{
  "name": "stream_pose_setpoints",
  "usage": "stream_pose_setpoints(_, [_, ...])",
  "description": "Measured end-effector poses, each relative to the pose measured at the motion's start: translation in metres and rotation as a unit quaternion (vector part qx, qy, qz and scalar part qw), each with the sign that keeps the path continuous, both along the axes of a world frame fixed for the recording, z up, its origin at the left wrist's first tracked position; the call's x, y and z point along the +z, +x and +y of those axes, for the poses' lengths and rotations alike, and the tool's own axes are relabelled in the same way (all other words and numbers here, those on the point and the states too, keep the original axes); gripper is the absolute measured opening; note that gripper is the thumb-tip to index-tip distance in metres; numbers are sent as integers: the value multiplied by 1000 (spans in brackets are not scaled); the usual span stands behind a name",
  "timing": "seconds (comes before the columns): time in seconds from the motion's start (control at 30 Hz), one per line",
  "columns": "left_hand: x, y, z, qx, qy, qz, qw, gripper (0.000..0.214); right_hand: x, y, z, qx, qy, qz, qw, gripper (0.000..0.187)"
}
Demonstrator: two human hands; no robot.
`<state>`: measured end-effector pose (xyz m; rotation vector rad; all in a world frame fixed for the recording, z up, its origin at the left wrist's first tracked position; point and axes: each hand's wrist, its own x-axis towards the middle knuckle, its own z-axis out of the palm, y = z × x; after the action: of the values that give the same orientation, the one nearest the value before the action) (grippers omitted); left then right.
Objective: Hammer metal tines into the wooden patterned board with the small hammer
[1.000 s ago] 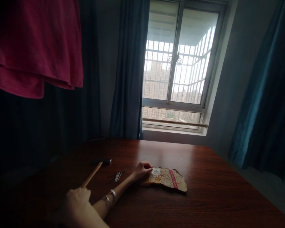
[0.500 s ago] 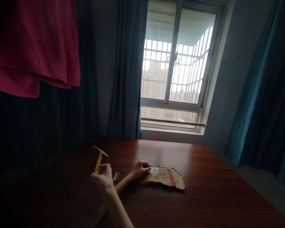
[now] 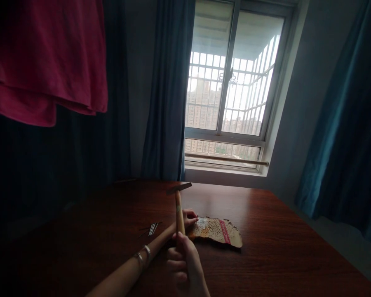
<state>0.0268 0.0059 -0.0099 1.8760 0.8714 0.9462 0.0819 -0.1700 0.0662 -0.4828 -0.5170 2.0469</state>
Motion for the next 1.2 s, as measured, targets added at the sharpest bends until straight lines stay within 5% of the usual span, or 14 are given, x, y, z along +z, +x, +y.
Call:
stream_pose_setpoints(0.17, [-5, 5, 11, 0, 52, 36, 998, 23, -29, 27, -22, -141, -12, -231, 963, 50])
stream_pose_setpoints(0.43, [-11, 5, 15, 2, 98, 44, 994, 21, -51, 65, -45, -298, 60, -376, 875, 65])
stream_pose_setpoints(0.77, [-8, 3, 12, -6, 114, 31, 993, 19, -47, 68, -43, -291, 67, -356, 886, 97])
stream_pose_setpoints(1.2, [-5, 2, 9, -8, 115, 39, 993, 19, -41, 68, -43, -314, 118, -383, 861, 78])
